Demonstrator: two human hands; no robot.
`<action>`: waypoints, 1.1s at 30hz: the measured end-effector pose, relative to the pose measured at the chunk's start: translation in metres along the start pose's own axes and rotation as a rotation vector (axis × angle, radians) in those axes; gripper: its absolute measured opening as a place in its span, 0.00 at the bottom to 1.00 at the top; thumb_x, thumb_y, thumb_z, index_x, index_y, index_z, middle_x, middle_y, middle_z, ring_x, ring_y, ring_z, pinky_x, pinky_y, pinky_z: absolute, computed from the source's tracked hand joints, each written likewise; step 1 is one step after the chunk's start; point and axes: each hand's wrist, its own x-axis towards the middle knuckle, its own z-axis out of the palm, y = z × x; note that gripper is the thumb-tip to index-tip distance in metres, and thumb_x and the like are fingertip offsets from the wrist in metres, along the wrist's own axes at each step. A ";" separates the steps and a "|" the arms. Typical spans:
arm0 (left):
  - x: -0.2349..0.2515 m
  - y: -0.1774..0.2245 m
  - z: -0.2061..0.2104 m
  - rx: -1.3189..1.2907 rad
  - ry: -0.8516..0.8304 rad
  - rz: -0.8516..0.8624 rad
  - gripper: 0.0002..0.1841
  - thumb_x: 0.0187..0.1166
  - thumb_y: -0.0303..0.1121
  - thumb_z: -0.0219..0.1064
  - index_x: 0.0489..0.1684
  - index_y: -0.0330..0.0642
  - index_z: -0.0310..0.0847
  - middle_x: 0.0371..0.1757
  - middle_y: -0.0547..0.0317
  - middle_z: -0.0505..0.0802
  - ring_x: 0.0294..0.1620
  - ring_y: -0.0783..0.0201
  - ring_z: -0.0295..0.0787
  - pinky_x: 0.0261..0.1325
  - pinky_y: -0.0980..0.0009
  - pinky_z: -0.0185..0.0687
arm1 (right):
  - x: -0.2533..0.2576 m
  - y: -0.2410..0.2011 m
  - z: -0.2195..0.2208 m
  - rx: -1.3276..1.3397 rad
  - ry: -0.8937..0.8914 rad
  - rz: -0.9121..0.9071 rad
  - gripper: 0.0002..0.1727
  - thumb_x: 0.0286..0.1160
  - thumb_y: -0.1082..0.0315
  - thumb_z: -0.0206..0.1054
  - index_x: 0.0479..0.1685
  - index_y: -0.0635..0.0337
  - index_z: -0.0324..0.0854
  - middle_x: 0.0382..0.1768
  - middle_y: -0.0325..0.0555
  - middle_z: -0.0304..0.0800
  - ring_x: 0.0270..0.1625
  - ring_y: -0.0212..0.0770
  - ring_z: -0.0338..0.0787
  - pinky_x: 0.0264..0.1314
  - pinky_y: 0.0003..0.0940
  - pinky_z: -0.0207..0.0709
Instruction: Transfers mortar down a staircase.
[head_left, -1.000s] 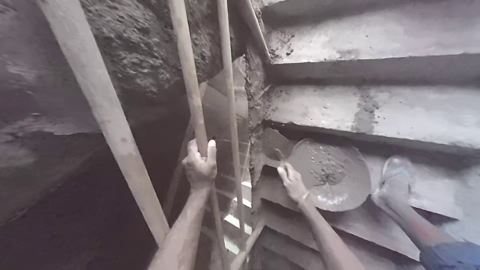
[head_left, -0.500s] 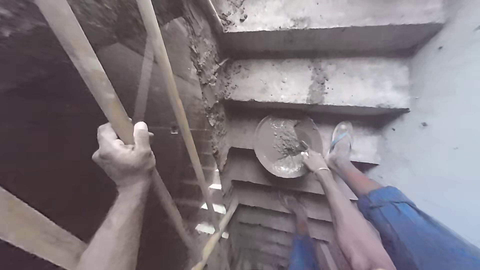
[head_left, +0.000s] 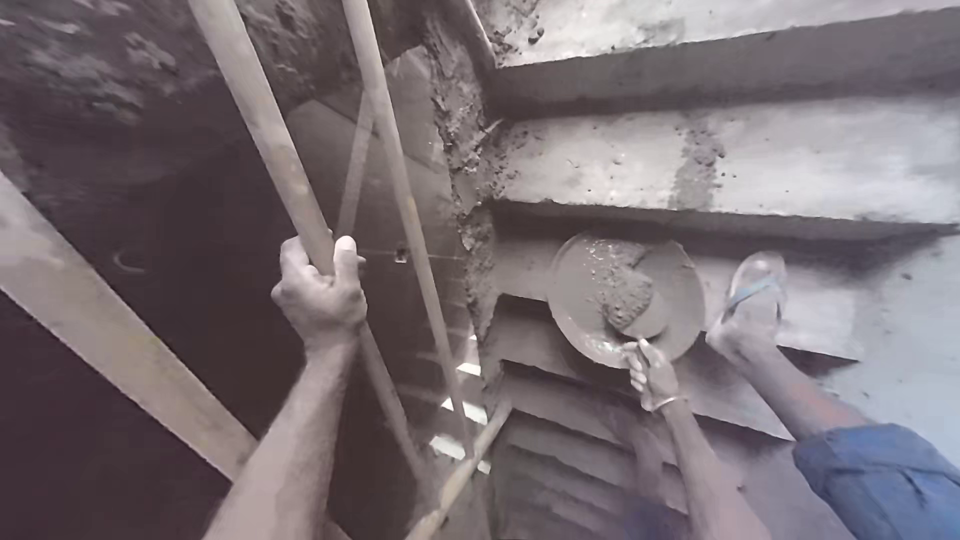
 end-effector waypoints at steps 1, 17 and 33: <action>0.000 0.000 0.000 -0.010 -0.005 -0.002 0.26 0.86 0.50 0.59 0.71 0.36 0.74 0.39 0.54 0.93 0.31 0.67 0.93 0.38 0.62 0.92 | -0.002 -0.005 0.006 0.018 -0.012 -0.056 0.29 0.96 0.53 0.34 0.50 0.59 0.82 0.10 0.32 0.68 0.07 0.28 0.64 0.07 0.24 0.62; 0.000 -0.001 0.003 -0.090 0.039 0.049 0.23 0.86 0.44 0.62 0.66 0.32 0.75 0.35 0.63 0.93 0.28 0.75 0.91 0.33 0.73 0.91 | 0.064 -0.010 0.332 -0.541 0.283 -0.287 0.26 0.88 0.57 0.60 0.74 0.70 0.74 0.59 0.66 0.89 0.63 0.58 0.89 0.72 0.56 0.79; 0.000 -0.018 0.003 -0.088 -0.059 -0.077 0.32 0.88 0.54 0.57 0.77 0.34 0.68 0.45 0.51 0.91 0.34 0.67 0.91 0.43 0.65 0.91 | -0.068 0.011 0.092 0.092 0.513 0.257 0.18 0.97 0.54 0.46 0.57 0.61 0.68 0.24 0.41 0.70 0.16 0.34 0.73 0.18 0.31 0.76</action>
